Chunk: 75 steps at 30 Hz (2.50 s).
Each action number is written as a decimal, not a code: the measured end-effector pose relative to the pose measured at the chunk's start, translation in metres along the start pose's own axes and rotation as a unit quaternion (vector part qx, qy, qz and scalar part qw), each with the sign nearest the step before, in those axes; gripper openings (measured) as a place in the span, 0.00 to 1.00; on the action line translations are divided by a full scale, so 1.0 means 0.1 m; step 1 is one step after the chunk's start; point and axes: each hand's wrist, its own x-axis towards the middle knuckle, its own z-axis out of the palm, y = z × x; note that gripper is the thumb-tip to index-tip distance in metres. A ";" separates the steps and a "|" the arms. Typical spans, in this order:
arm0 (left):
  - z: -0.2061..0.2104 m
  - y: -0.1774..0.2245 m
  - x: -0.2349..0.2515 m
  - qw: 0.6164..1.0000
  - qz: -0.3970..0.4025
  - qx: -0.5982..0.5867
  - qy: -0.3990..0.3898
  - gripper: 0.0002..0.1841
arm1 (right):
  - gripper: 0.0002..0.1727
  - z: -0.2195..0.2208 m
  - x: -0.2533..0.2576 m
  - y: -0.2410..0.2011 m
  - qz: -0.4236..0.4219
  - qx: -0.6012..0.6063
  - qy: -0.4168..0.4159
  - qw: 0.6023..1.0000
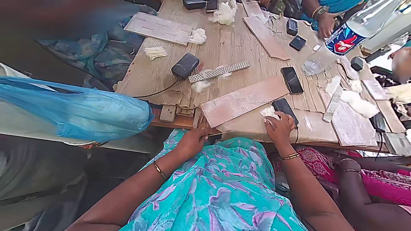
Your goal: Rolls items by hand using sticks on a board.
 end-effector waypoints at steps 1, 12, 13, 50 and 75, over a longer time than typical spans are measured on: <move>0.00 -0.02 0.02 1.000 -0.005 -0.007 -0.007 0.17 | 0.17 0.02 -0.01 0.02 -0.008 -0.004 -0.011 1.000; -0.24 -0.33 0.53 0.930 0.126 -0.082 0.337 0.15 | 0.15 0.19 0.78 -0.51 -0.176 0.080 0.086 0.977; -0.31 -0.33 0.61 0.927 0.113 -0.084 0.348 0.15 | 0.14 0.26 0.90 -0.66 -0.204 0.086 0.072 0.973; -0.50 -0.46 1.65 0.941 -0.074 -0.081 0.320 0.17 | 0.11 1.20 1.80 -1.71 -0.182 0.124 -0.111 0.969; -0.48 0.49 0.62 0.866 0.137 -0.410 0.253 0.10 | 0.08 -0.47 0.63 -1.84 0.139 0.620 -0.113 0.764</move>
